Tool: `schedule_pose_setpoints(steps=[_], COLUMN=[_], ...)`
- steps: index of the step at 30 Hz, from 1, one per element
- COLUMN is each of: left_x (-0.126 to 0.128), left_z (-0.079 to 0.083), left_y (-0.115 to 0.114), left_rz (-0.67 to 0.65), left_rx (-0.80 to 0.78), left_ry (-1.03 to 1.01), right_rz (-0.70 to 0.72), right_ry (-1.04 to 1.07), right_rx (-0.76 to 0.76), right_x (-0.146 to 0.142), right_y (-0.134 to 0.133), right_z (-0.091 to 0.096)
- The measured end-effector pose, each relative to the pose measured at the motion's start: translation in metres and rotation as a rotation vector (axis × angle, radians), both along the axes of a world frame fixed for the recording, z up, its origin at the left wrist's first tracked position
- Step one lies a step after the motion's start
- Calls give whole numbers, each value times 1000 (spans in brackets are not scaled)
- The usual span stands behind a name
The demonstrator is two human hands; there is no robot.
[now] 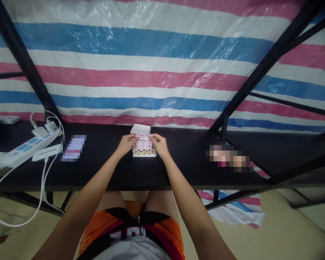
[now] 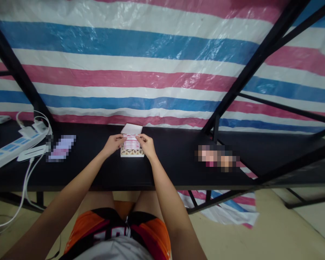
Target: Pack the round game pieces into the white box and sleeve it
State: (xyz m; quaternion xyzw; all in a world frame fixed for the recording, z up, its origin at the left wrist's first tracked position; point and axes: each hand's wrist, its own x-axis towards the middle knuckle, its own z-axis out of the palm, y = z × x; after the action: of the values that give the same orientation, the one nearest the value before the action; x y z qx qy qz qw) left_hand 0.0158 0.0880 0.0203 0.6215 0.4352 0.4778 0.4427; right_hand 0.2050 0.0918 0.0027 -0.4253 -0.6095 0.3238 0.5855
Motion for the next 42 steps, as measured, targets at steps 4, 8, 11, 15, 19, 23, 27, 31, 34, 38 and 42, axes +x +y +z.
schedule_pose_setpoints(steps=[4, 8, 11, 15, 19, 23, 27, 31, 34, 38, 42], left_x=[1, 2, 1, -1, -1, 0, 1, 1, 2, 2, 2], left_z=[-1, -1, -1, -1, -2, -5, -7, -6, -4, 0, -2], left_y=[1, 2, 4, 4, 4, 3, 4, 2, 0, -2, 0], left_rz=[-33, -48, -54, -21, 12, -26, -48, -105, -109, -71, -80], left_rx=[-53, -56, -37, -19, 44, 83, 79, 25, 48, 71, 65], left_ry=[-76, -137, -164, -193, -78, -9, 3, 30, 44, 45, 49], right_rz=[71, 134, 146, 188, 209, 145, 88, 90, 103, 95, 79], right_ry=[60, 146, 167, 139, 128, 67, -4, 8, 15, 7, -16], right_rx=[-97, -166, -129, -88, -90, -87, -15, -28, -66, -89, -82], right_x=[-2, -5, -4, -1, 0, 1, 2, 2, 1, 0, -1], right_y=[-4, -4, -4, -5, -6, -5, 0, 7, 9, 5, 2], right_z=[2, 2, 3, 4, 3, 2, -2, -10, -12, -8, -4])
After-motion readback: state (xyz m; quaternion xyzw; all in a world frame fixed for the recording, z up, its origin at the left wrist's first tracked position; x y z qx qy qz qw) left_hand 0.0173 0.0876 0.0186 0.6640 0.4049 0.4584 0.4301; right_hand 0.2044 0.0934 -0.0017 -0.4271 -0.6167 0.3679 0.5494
